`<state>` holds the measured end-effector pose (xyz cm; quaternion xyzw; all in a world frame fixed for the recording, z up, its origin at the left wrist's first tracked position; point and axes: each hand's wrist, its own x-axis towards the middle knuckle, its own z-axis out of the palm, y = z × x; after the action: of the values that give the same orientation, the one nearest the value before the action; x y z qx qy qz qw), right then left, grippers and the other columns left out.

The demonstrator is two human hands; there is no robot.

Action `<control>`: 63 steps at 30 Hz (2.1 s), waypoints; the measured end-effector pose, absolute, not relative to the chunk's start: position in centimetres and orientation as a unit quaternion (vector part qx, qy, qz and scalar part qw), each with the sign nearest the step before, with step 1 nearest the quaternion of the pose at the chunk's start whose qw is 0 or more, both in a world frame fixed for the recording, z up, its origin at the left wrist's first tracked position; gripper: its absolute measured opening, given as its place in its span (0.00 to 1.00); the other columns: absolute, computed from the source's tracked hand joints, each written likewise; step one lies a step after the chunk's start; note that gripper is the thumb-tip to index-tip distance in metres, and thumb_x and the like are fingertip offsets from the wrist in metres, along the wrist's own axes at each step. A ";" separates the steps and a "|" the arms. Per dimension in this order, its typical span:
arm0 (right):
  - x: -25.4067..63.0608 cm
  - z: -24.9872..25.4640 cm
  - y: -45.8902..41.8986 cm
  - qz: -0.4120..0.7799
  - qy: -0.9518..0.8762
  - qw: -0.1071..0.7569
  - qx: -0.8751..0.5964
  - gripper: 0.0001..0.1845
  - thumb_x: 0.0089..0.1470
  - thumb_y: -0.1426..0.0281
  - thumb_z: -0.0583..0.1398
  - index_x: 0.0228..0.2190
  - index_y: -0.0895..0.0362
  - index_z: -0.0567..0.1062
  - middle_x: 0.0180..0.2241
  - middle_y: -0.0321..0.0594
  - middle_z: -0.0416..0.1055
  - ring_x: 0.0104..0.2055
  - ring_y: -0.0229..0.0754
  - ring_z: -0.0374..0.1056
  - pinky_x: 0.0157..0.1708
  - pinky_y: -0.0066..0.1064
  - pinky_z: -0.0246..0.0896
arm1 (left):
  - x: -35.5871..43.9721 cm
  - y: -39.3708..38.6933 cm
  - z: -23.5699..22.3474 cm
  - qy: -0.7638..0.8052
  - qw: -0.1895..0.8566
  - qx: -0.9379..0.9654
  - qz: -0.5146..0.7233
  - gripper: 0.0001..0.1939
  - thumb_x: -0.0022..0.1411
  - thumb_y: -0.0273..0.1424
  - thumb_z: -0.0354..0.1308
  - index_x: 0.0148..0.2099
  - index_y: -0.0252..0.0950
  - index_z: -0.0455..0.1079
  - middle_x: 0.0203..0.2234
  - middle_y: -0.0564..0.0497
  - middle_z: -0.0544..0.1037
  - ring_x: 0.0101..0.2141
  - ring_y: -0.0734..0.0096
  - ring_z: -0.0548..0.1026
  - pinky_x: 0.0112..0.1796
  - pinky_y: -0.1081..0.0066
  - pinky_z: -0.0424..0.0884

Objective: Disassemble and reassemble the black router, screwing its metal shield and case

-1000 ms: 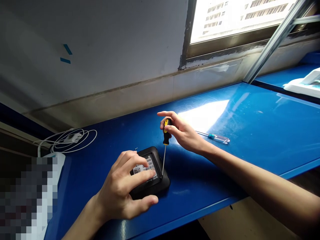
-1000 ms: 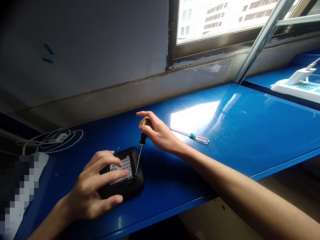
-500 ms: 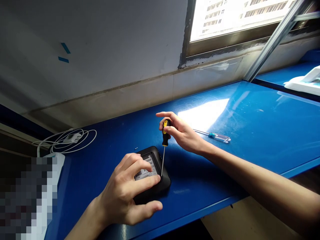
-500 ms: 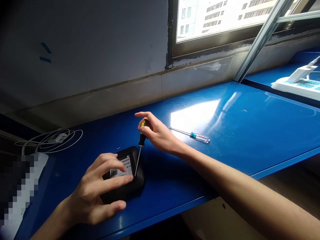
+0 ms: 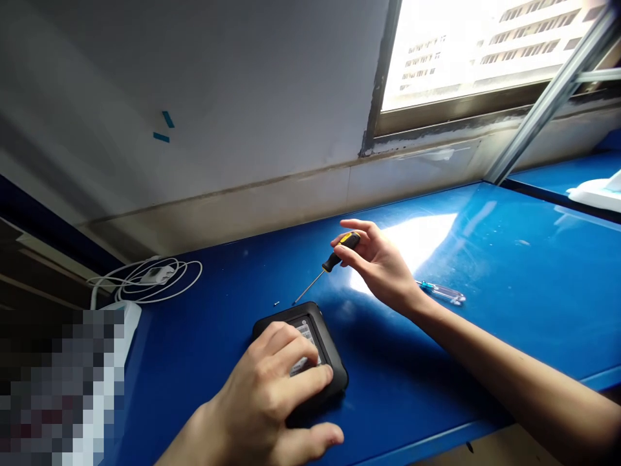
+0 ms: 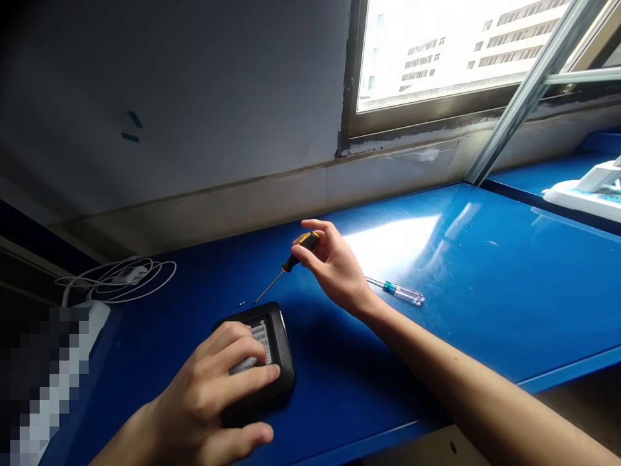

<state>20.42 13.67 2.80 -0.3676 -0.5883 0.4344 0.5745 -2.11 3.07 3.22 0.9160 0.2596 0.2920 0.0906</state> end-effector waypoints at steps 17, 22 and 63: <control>19.1 1.2 13.5 0.458 -0.613 0.527 -0.370 0.18 0.55 0.61 0.69 0.44 0.52 0.72 0.42 0.40 0.78 0.41 0.42 0.77 0.45 0.38 0.73 | -2.4 3.1 2.9 0.329 0.129 0.825 0.440 0.32 0.77 0.46 0.34 0.41 0.39 0.78 0.32 0.47 0.77 0.35 0.61 0.72 0.43 0.56 0.66; 19.3 1.8 13.1 0.480 -0.594 0.531 -0.368 0.20 0.54 0.59 0.69 0.45 0.52 0.73 0.42 0.41 0.78 0.40 0.43 0.77 0.44 0.41 0.73 | -4.8 4.2 3.8 0.450 0.177 0.714 0.506 0.34 0.76 0.44 0.32 0.38 0.42 0.80 0.33 0.48 0.77 0.38 0.58 0.72 0.41 0.57 0.68; 19.0 2.7 11.6 0.623 -0.605 0.382 -0.317 0.20 0.55 0.59 0.68 0.46 0.54 0.73 0.38 0.38 0.78 0.32 0.35 0.72 0.37 0.32 0.70 | -6.2 4.8 5.4 0.355 0.326 0.799 0.359 0.30 0.72 0.37 0.39 0.27 0.37 0.79 0.25 0.51 0.68 0.32 0.67 0.64 0.37 0.65 0.61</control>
<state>19.03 11.65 2.74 -0.3168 -0.6050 0.6228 0.3818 -6.18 4.77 5.44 0.7992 0.3554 0.3590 0.3257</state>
